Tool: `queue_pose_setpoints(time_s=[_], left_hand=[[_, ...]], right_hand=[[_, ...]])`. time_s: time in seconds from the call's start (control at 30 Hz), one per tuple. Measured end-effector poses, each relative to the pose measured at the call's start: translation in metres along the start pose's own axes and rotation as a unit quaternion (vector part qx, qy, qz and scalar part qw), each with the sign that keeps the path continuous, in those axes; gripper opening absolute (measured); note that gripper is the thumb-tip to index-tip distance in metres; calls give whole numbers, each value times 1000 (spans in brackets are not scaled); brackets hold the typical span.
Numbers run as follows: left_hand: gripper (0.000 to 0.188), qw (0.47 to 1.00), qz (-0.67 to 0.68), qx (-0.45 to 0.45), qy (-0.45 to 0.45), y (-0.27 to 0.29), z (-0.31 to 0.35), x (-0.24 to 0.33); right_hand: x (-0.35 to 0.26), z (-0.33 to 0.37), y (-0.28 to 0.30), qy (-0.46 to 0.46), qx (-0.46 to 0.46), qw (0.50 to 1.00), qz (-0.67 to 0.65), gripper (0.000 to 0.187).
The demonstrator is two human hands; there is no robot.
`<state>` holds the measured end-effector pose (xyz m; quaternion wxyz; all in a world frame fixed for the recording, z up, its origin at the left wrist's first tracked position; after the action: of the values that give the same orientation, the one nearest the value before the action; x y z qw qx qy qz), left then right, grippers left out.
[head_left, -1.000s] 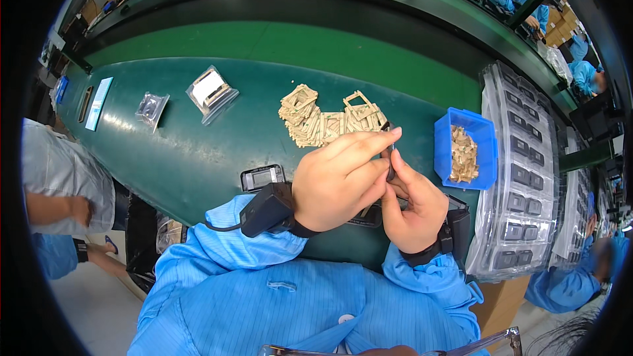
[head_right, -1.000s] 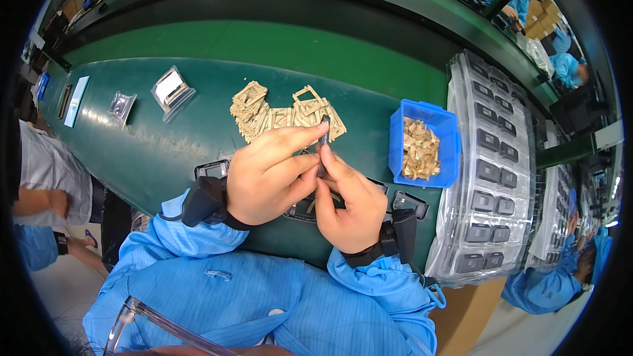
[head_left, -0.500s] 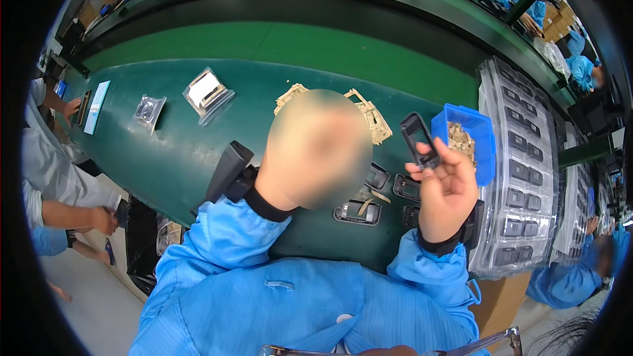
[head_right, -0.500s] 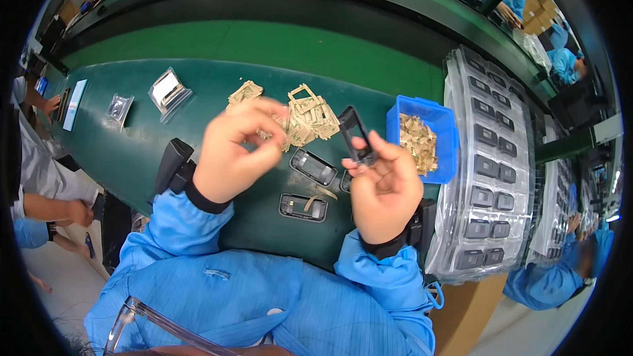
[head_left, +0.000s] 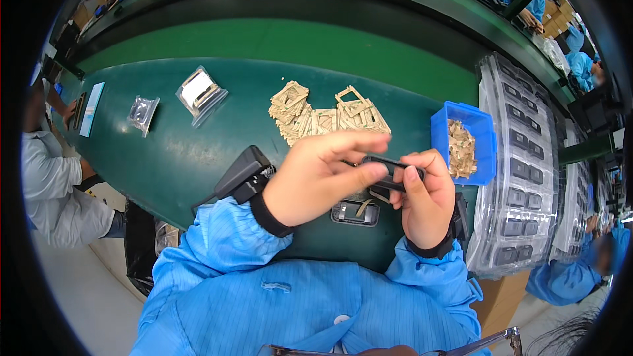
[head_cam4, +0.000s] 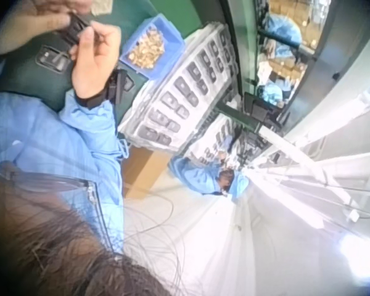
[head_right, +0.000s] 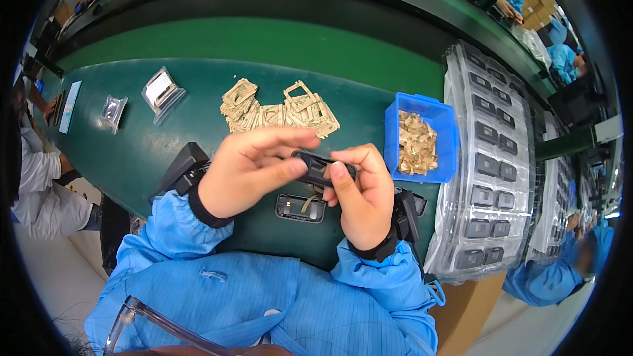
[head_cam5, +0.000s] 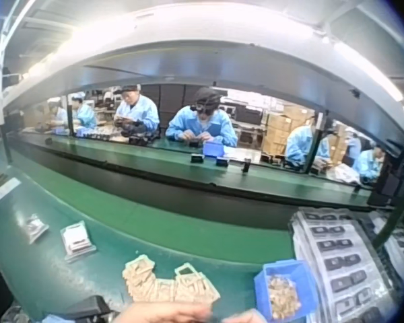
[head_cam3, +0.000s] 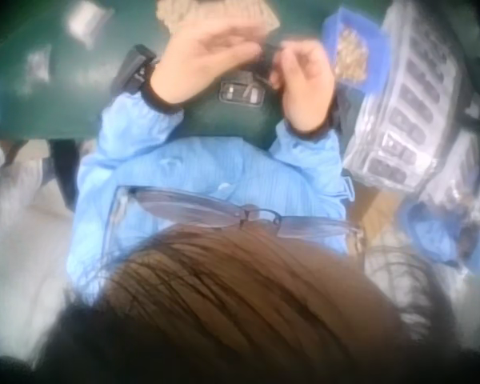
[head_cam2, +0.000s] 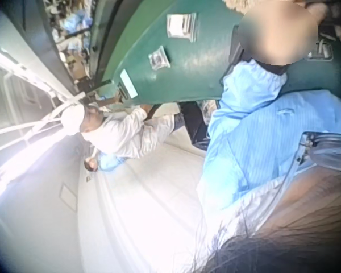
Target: Assembling small electronic components into a plastic housing on a factory production line.
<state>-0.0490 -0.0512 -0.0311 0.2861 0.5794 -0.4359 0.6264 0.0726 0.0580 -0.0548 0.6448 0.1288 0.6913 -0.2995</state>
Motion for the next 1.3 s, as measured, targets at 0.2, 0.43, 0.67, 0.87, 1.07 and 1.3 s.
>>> queue_pose_setpoints(time_s=[0.2, 0.43, 0.67, 0.87, 1.07, 1.3], left_hand=[[19, 997, -70, -3, -18, 1, 3, -1], [20, 971, -205, -7, -121, -11, 4, 14], [16, 953, -286, 18, -99, -7, 4, 6], [13, 914, -359, 20, -189, -7, -1, 8], [30, 860, -453, -22, -233, -15, -3, 10], [47, 977, -205, 38, 37, 23, -16, -21]], right_hand=[[-7, 3, -14, 84, -57, 994, 30, 11], [-14, 7, -5, 106, -15, 993, 44, 7], [4, 2, -2, -30, 37, 999, -23, 19], [14, 0, -8, -107, 0, 989, -102, 27], [24, -1, -14, -113, -72, 989, -64, 29], [22, -4, -15, -92, -73, 991, -58, 25]])
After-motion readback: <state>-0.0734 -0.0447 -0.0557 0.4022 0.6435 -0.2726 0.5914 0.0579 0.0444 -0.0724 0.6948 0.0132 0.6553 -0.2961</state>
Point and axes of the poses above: each hand's wrist, its own z-axis away from the middle knuckle, its own y-axis out of the back of the hand, x = y × z, the point moved 7 cm from there along -z, towards the middle knuckle, and after that the axes turned 4 degrees about z, right-handed, at the moved point
